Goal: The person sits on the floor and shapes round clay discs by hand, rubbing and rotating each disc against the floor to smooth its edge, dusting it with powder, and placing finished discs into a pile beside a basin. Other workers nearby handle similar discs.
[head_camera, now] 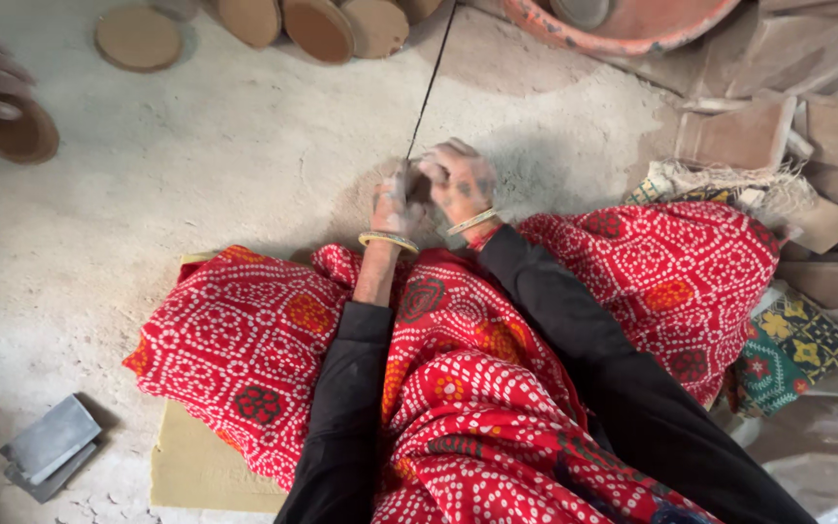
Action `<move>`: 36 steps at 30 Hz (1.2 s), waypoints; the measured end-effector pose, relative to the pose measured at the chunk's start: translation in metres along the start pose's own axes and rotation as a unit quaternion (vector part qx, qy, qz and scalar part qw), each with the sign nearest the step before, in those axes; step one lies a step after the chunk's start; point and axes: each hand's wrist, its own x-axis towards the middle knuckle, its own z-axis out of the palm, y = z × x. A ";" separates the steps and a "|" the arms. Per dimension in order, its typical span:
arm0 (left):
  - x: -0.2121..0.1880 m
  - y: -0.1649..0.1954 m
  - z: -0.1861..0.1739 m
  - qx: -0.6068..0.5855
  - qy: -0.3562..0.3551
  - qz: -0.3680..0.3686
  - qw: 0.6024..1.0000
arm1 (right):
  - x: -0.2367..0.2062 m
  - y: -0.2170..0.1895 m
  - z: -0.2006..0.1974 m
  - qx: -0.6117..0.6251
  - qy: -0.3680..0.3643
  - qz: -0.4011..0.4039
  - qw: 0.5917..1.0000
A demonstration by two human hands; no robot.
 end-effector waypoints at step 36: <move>0.105 0.047 -0.147 0.113 -0.087 0.034 0.989 | 0.011 0.085 0.019 -0.198 -0.085 0.011 0.976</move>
